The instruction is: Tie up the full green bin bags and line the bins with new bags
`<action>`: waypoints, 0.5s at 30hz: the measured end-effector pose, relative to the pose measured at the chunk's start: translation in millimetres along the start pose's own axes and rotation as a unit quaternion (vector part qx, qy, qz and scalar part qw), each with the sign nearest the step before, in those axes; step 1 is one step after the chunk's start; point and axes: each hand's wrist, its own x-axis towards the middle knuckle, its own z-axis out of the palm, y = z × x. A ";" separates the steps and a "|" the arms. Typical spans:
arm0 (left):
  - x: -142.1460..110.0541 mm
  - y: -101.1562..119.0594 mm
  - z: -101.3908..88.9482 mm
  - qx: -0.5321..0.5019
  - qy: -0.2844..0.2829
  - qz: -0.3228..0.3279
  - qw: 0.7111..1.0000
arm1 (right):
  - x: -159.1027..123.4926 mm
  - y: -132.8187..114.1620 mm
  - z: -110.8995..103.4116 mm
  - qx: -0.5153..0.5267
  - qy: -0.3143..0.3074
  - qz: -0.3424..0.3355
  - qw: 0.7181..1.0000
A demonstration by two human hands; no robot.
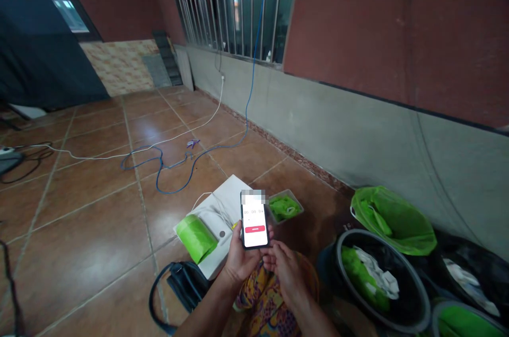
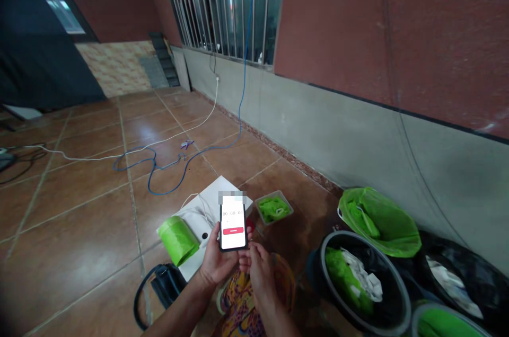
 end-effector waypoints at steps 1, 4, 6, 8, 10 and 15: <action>0.8 -0.1 -0.9 -0.001 0.000 0.001 1.000 | 0.7 0.7 0.7 0.004 0.002 -0.001 1.000; 3.2 -0.6 -4.4 -0.002 -0.002 0.005 1.000 | 2.1 2.2 2.5 0.012 0.004 -0.004 1.000; 4.6 -0.3 -6.1 -0.005 -0.012 0.002 1.000 | 2.5 2.2 3.6 0.018 0.005 -0.004 1.000; 5.1 0.6 -5.9 -0.010 -0.030 -0.009 0.999 | 2.2 1.7 4.6 0.024 0.006 -0.004 1.000; 4.6 2.0 -3.8 -0.011 -0.044 -0.018 0.999 | 1.0 1.1 5.3 0.030 0.003 -0.008 1.000; 0.7 2.8 4.8 0.004 -0.065 -0.037 0.997 | -5.8 0.6 3.8 0.041 0.008 -0.026 0.999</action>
